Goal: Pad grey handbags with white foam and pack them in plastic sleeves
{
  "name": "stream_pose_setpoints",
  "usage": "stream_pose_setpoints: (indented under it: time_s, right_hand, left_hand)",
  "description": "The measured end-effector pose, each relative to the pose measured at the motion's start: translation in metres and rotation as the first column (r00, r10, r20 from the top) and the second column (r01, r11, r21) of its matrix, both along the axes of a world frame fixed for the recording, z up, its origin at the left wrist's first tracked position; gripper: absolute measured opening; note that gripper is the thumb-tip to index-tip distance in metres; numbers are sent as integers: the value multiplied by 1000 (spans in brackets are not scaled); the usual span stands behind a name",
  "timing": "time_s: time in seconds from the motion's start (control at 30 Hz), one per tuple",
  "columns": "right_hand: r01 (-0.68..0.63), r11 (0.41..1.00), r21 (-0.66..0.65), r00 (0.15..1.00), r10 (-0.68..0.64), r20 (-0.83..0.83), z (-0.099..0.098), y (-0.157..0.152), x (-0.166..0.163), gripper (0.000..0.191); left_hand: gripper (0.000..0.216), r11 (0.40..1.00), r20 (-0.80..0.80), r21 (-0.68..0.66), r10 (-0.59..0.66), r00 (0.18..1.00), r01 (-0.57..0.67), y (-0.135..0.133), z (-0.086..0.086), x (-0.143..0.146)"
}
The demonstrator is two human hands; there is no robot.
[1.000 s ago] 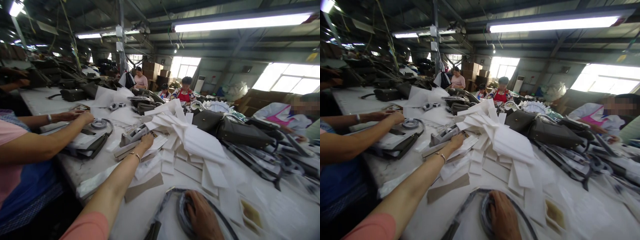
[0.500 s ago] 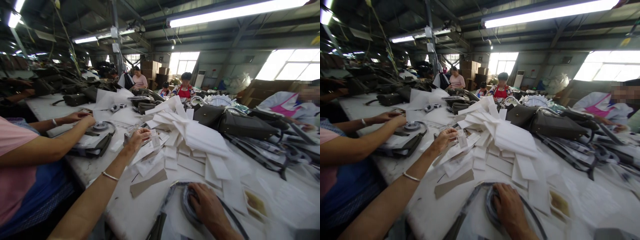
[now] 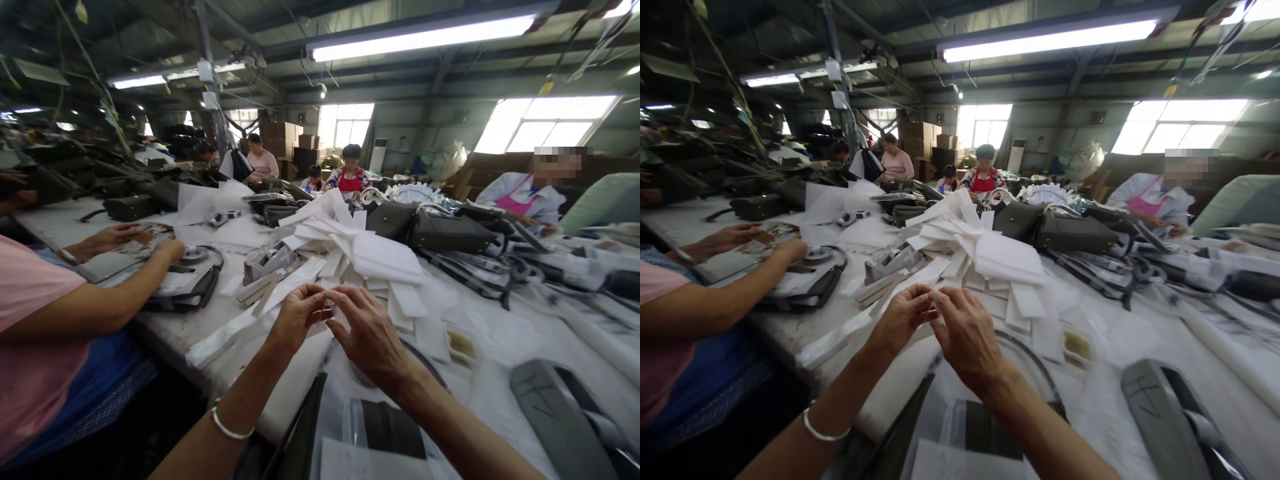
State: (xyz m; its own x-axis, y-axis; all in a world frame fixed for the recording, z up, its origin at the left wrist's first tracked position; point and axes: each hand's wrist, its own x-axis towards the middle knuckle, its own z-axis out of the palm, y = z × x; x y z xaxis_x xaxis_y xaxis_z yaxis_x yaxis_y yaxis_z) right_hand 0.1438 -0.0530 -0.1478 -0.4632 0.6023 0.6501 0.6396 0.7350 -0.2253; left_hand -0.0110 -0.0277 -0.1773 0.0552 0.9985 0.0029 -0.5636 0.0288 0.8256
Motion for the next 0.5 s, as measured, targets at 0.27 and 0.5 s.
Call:
stream_pose_setpoints:
  time_s: [0.27, 0.5]
  right_hand:
    - [-126, 883, -453, 889, -103, -447, -12, 1, 24, 14]
    - [-511, 609, -606, 576, -281, -768, 3, -15, 50, 39]
  left_hand:
    - [34, 1000, -20, -1, -27, 999, 27, -28, -3, 9]
    - [36, 1000, -230, 8, -15, 973, 18, -39, -11, -4]
